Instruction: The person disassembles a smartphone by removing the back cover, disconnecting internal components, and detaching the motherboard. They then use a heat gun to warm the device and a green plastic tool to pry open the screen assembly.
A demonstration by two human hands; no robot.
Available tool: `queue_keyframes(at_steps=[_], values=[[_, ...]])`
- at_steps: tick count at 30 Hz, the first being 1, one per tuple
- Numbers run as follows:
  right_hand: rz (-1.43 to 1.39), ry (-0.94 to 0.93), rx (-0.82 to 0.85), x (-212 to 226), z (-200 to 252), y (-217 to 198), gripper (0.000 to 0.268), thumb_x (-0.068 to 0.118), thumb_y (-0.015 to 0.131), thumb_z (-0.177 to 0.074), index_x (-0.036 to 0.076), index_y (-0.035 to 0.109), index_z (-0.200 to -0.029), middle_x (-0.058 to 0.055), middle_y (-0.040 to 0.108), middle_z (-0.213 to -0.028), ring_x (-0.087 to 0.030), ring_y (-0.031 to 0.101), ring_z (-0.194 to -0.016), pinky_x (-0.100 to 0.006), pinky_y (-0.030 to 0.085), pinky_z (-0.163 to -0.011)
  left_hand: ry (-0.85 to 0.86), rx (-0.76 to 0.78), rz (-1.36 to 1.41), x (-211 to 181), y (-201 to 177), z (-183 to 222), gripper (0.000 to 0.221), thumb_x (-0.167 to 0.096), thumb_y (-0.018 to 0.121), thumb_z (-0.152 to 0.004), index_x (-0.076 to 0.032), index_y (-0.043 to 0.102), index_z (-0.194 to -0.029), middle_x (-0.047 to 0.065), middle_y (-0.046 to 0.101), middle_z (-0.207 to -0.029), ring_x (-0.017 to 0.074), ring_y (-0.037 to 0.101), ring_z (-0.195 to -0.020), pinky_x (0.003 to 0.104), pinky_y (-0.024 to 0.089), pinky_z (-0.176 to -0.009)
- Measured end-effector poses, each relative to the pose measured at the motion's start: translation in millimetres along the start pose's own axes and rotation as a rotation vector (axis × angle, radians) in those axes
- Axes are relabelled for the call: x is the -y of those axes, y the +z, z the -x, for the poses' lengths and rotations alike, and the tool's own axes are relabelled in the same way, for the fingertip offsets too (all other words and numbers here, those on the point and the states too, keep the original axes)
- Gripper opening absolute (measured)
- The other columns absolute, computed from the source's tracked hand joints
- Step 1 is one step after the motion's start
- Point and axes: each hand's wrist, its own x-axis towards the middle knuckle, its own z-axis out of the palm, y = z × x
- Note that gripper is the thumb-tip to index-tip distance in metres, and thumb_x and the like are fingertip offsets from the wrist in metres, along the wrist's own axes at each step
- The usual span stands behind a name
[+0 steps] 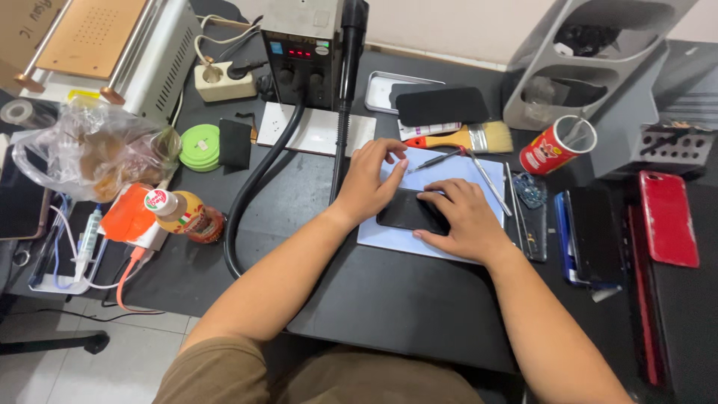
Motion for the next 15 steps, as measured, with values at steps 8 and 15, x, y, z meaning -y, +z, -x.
queue_keyframes(at_steps=[8, 15], values=[[0.006, 0.028, -0.028, 1, -1, 2, 0.058, 0.045, 0.082, -0.074, 0.011, 0.067, -0.119, -0.008, 0.06, -0.126, -0.031, 0.052, -0.12, -0.045, 0.038, -0.102, 0.023, -0.032, -0.068, -11, -9, -9, 0.018, -0.014, 0.068, -0.095, -0.007, 0.063, -0.111, 0.006, 0.067, -0.105, 0.0234, 0.063, -0.097, 0.039, 0.044, -0.091], [-0.013, 0.042, -0.019, 0, -1, 2, 0.058, 0.045, 0.081, -0.074, 0.012, 0.066, -0.119, -0.008, 0.06, -0.127, -0.031, 0.05, -0.122, -0.046, 0.036, -0.104, -0.156, -0.345, -0.289, 7, -48, -27, 0.036, -0.019, 0.076, -0.094, -0.002, 0.057, -0.12, 0.016, 0.062, -0.114, 0.0313, 0.059, -0.104, 0.042, 0.048, -0.092]])
